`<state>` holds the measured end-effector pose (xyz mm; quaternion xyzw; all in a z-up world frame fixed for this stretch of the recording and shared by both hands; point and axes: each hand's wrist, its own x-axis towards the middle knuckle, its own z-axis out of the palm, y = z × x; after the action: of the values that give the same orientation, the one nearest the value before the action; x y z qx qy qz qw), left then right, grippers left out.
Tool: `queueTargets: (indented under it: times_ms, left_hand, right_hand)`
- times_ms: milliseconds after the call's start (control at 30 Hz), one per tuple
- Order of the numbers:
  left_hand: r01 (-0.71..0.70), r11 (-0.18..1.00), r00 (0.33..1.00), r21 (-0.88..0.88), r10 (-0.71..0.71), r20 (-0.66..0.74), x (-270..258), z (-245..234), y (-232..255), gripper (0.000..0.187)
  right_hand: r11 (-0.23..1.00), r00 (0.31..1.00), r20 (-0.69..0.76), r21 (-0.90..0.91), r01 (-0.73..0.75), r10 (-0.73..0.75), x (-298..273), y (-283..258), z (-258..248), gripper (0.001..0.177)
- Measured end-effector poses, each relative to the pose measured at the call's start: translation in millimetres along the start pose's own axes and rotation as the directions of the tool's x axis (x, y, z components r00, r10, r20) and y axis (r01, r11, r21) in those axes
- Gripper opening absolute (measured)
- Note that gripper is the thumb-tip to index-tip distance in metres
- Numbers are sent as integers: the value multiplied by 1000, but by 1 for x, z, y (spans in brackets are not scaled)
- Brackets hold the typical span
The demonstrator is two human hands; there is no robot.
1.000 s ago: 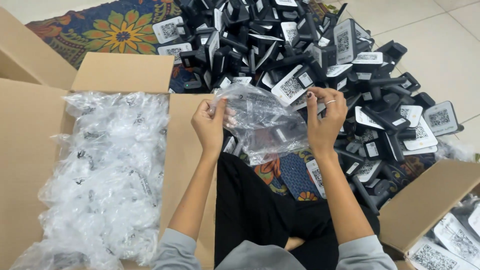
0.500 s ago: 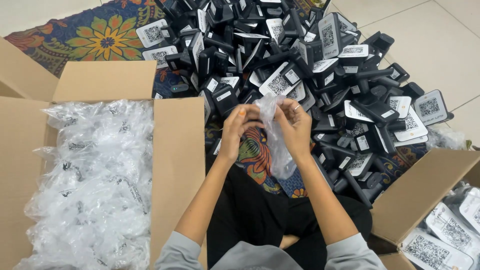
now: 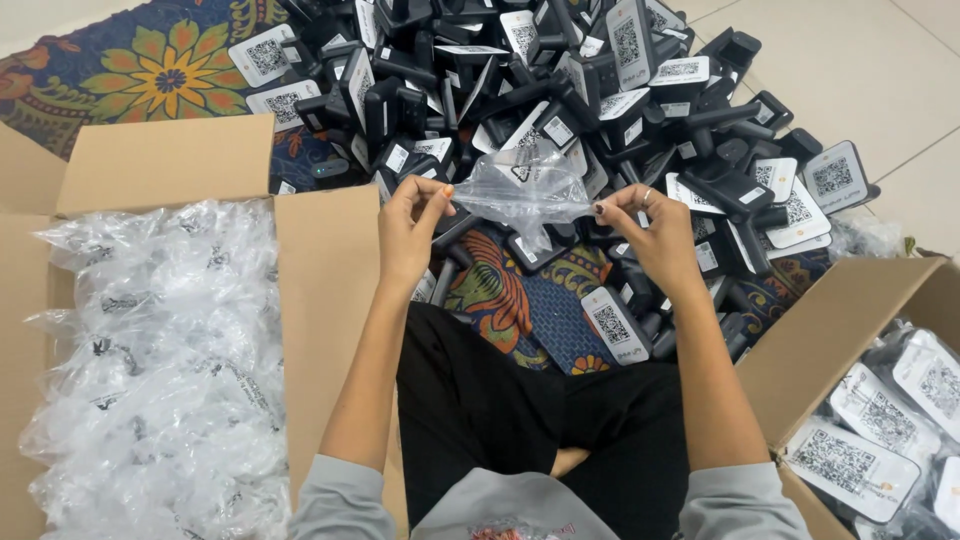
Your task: The person takes handheld barcode scanners, places each into a plastic bag, and then organizes them into a cardboard box.
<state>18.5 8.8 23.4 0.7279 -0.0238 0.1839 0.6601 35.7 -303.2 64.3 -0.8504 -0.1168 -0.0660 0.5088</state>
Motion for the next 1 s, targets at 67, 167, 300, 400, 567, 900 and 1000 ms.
queueTargets:
  times_ms: [67, 167, 300, 400, 567, 900, 1000]
  left_hand:
    - [-26, 999, 1000, -38, 26, -10, 2, 9, -15, 20]
    - [-96, 989, 995, -113, 97, 5, 0, 24, -17, 23]
    - [-10, 897, 995, -441, 54, 87, -9, 55, -17, 32]
    - [91, 949, 976, -301, -25, 216, -22, 76, -4, 67]
    - [71, 955, 991, -287, -36, 125, -28, 91, -10, 39]
    - [130, 990, 991, 58, -131, 18, -20, 87, -49, 19]
    - [119, 984, 992, -135, -110, 68, -14, 65, -18, 23]
  right_hand:
    - [999, 999, -1, 17, 45, -45, 2, 10, 0, 14]
    - [962, 983, -57, 200, 185, -177, 7, 19, 4, 19]
    - [833, 976, -162, 513, 209, -145, 9, 20, 24, 25]
    - [758, 980, -189, 647, 80, 58, 11, 36, 44, 28]
    - [679, 964, -182, 734, 3, 193, 11, 49, 62, 32]
    - [870, 970, -157, 484, -88, 186, -9, 23, 70, 35]
    - [981, 940, -332, 192, -14, 78, -5, 30, 53, 33]
